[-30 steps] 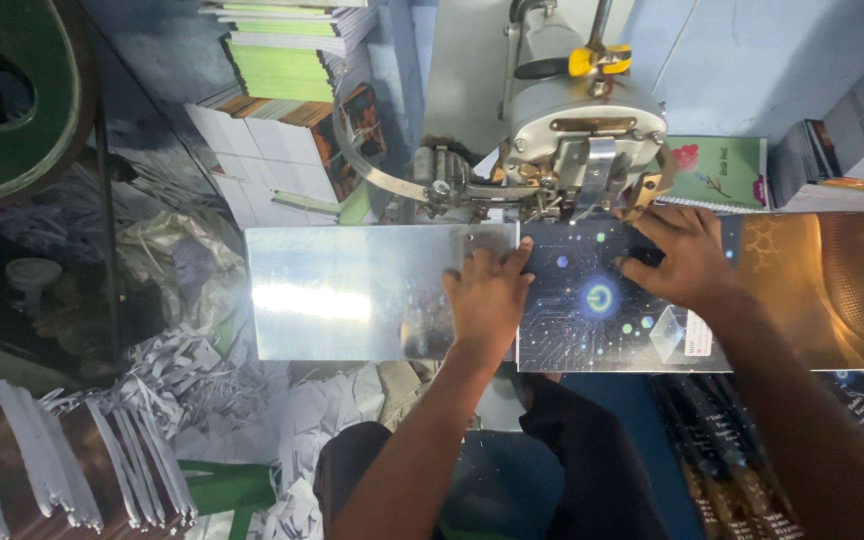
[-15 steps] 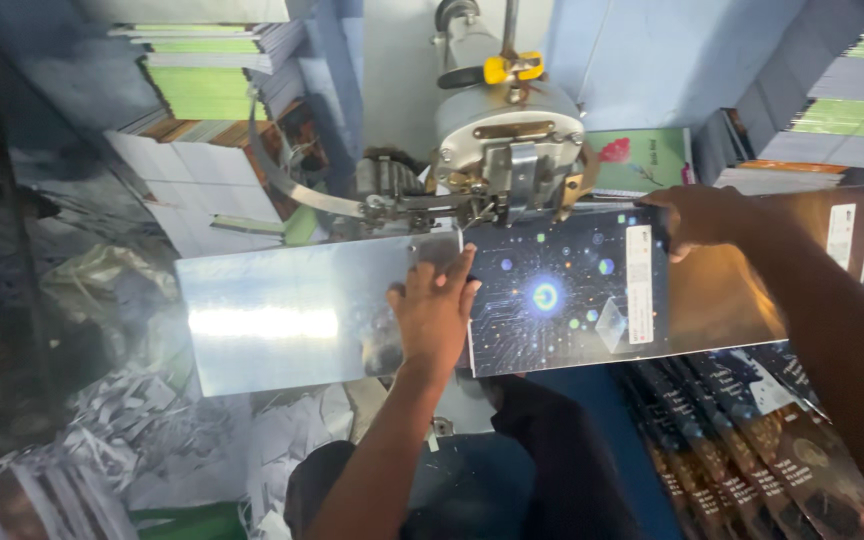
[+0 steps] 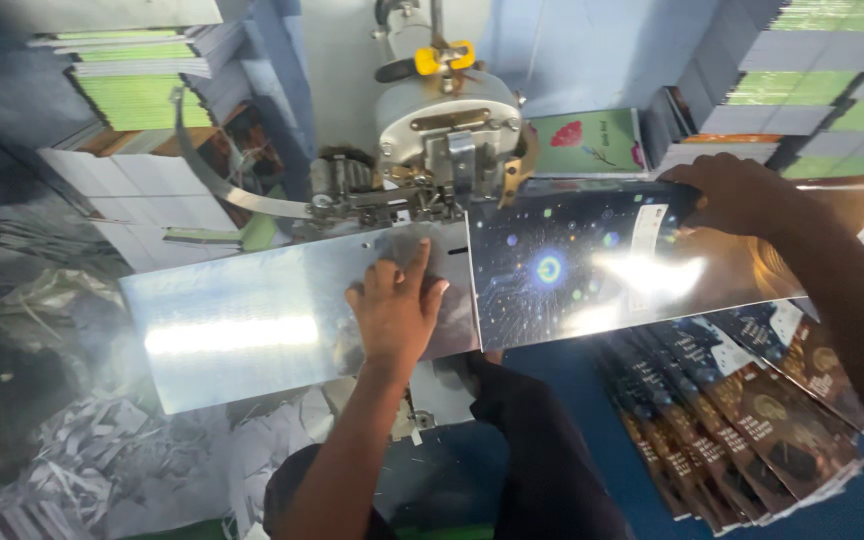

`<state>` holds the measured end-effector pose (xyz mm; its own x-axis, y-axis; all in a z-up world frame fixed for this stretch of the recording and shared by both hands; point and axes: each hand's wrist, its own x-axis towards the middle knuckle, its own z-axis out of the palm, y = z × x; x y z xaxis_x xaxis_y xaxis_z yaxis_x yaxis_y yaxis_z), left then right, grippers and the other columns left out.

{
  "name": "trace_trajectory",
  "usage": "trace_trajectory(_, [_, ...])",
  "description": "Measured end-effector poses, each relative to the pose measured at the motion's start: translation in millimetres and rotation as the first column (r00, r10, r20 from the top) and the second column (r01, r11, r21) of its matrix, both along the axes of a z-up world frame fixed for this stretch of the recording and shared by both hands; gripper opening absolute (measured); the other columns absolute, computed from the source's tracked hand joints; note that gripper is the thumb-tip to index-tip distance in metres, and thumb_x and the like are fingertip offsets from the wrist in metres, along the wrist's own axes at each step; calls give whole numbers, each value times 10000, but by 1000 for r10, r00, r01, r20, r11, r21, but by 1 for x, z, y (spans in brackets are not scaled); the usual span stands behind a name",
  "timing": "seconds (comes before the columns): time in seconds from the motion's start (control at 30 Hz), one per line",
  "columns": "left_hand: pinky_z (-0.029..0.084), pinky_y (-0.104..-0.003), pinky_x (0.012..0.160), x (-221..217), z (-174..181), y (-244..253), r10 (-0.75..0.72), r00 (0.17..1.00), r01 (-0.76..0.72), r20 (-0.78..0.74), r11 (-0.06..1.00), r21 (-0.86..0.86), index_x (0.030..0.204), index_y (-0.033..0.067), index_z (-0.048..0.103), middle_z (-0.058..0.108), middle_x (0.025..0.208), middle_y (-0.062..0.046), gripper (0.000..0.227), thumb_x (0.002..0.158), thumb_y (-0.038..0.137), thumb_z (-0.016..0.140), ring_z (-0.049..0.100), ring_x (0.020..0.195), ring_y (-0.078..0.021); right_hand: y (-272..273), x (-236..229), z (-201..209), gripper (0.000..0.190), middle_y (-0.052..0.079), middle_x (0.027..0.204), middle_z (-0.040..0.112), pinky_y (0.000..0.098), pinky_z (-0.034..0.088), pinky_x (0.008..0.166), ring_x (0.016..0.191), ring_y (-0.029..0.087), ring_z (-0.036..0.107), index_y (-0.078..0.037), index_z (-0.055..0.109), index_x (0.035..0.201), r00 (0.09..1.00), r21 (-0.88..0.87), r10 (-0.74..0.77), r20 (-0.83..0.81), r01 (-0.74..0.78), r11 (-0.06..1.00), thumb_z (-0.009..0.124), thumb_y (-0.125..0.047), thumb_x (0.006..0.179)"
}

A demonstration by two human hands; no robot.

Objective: The person operates a binding machine to stitch the spine of a book cover. They repeatedly pick up a book, place it under the machine's arm, and press down to secure the binding before stacking the finished item.

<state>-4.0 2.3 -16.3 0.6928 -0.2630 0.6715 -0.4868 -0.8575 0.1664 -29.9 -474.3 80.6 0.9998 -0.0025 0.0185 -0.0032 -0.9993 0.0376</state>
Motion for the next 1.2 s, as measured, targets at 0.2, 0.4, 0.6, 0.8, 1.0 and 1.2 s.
trace_trajectory(0.2, [356,-504,851,2,-2,1,6,999,-8,44,999,46,1450,288,601,518,1059,-59,604,909,545,680,510,1041,-259,-60,-42,-22,402,120,1057,777,466,562,941,1033,314,735,-180,779,1169,992,111,-111,-52,116,987,839,-315,795])
trace_trajectory(0.4, [360,-495,869,2,-3,3,-35,998,30,56,996,80,1471,234,611,540,1093,-47,605,949,534,674,521,1070,-240,-105,-122,-45,430,94,1024,809,400,562,899,943,253,770,-143,743,1208,948,530,-316,-25,281,801,816,-155,784])
trace_trajectory(0.6, [368,-482,861,0,-1,1,22,998,-29,52,992,126,1462,262,624,566,1101,-48,610,918,528,691,529,1046,-255,-100,-208,-36,408,163,934,780,467,604,768,816,303,749,-92,740,1201,750,499,-658,-67,596,629,869,-237,842])
trace_trajectory(0.8, [370,-490,872,1,-1,0,20,999,-26,44,991,131,1479,256,625,568,1082,-51,613,931,523,696,530,1026,-271,-83,-239,-4,371,143,921,720,463,552,812,857,307,704,-86,762,1126,688,198,-666,288,638,745,841,-385,921])
trace_trajectory(1.0, [364,-485,858,-2,-3,1,30,996,-43,79,984,171,1498,248,625,571,1106,-57,594,966,505,690,517,1003,-293,-79,-246,-15,237,126,1229,690,517,471,1008,1068,309,605,-124,728,1293,560,144,-455,692,511,847,541,-223,1186])
trace_trajectory(1.2, [360,-496,863,-1,-7,2,14,999,-21,50,988,151,1507,242,620,567,1099,-70,599,973,505,679,530,989,-297,-132,-223,-108,224,39,1316,689,502,437,1110,1141,260,638,-192,638,1358,649,-380,-251,718,668,640,489,-214,1191])
